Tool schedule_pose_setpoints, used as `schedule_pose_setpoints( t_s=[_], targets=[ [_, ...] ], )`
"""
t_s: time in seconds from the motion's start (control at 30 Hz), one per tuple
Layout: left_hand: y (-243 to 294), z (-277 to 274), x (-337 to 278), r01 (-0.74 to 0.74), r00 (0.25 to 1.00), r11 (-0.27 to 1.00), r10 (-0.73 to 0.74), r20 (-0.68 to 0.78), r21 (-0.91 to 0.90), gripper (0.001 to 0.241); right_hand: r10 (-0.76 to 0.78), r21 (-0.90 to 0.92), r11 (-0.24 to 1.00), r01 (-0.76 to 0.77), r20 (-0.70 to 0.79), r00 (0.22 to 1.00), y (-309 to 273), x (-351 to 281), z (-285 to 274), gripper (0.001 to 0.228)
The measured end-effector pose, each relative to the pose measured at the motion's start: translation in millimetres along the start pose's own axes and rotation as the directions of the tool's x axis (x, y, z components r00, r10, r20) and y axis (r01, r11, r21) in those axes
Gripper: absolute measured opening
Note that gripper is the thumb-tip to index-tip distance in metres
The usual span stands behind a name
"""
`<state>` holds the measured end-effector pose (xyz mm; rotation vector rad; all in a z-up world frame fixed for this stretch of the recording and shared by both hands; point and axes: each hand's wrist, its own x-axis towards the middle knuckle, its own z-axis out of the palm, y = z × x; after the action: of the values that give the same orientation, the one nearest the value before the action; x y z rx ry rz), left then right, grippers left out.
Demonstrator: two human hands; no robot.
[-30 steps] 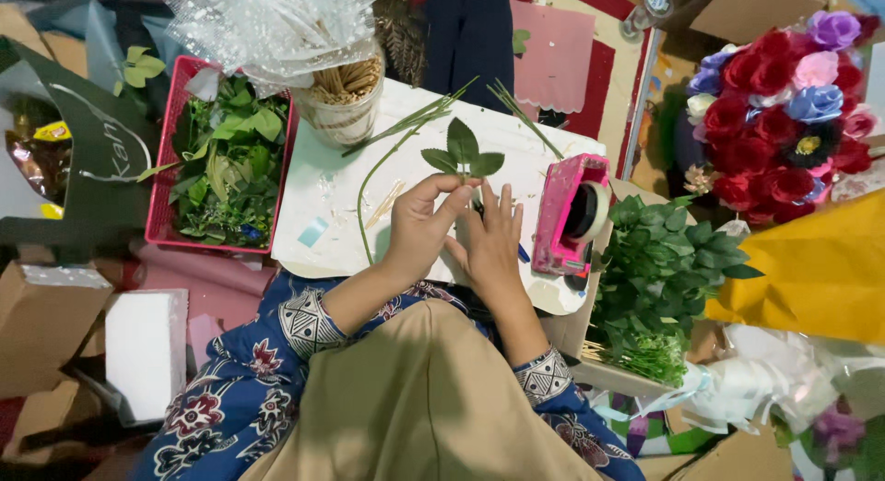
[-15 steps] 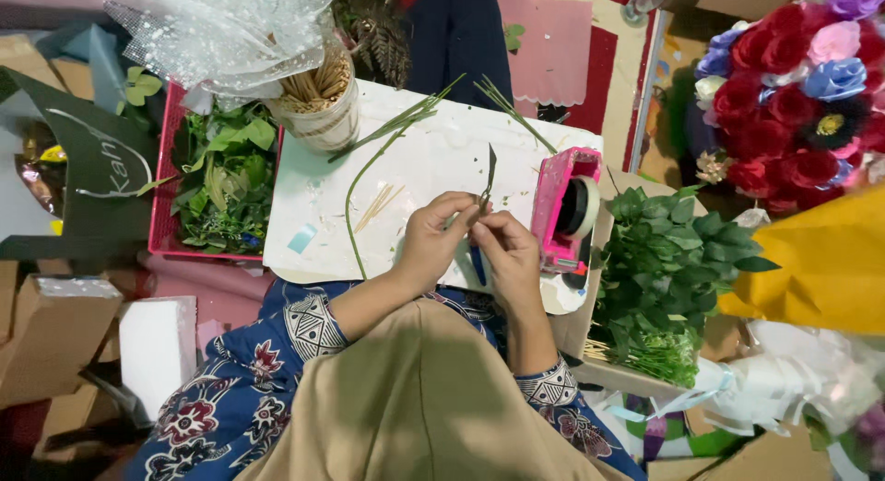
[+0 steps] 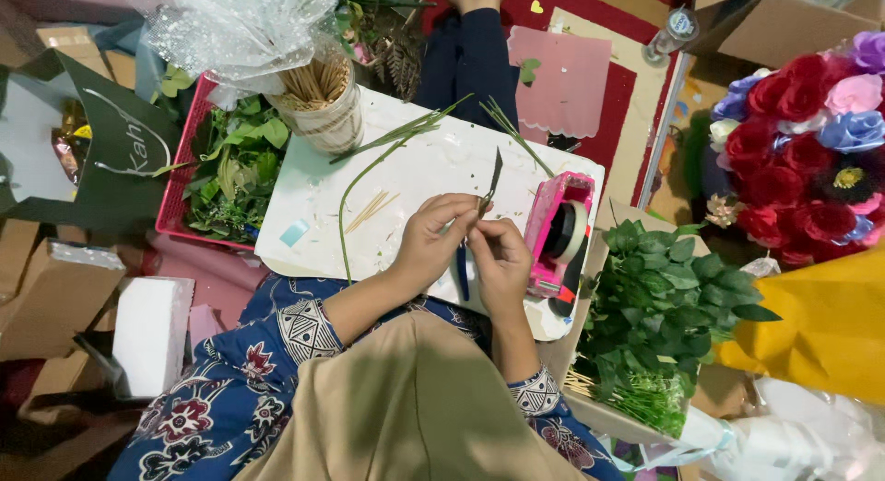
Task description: The person prepares floral greenery by attaching leaves to stems using tape and pliers while working on a low table-top surface.
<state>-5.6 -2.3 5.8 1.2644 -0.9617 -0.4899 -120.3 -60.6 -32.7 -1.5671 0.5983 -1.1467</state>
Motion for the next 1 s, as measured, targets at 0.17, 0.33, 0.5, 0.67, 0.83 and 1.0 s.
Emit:
schedule_pose_setpoints(
  t_s=[0.17,0.33,0.5,0.67,0.83,1.0],
  targets=[
    [3.7,-8.4,1.4,0.030,0.997,1.000,-0.030,0.075,-0.006,0.012,-0.017,-0.049,0.999,0.015,-0.047,0.999,-6.2,-3.8,-3.1,0.009],
    [-9.2,-8.8,-3.2,0.179,0.984,0.952,-0.172,0.050,-0.247,0.011,-0.001,-0.056,0.998,-0.001,-0.043,0.999,-12.8,-7.4,8.3,0.008],
    [-1.1,-20.9,7.1,0.271,0.962,0.911,-0.268,0.052,-0.312,0.011,0.241,0.169,0.957,-0.237,-0.006,0.970,-11.6,-0.4,4.6,0.027],
    [3.5,-31.5,9.7,0.270,0.961,0.925,-0.240,0.137,-0.268,0.009,0.278,0.185,0.945,-0.270,-0.017,0.960,-1.1,1.8,11.0,0.023],
    [0.7,-44.5,5.7,0.194,0.961,0.969,-0.156,0.230,-0.153,0.010,0.304,0.237,0.932,-0.275,-0.096,0.948,-17.1,5.4,20.4,0.016],
    [10.7,-55.9,-4.5,0.138,0.951,0.980,-0.091,0.297,-0.141,0.017,0.294,0.180,0.947,-0.266,-0.157,0.943,-49.4,-0.3,31.3,0.013]
  ],
)
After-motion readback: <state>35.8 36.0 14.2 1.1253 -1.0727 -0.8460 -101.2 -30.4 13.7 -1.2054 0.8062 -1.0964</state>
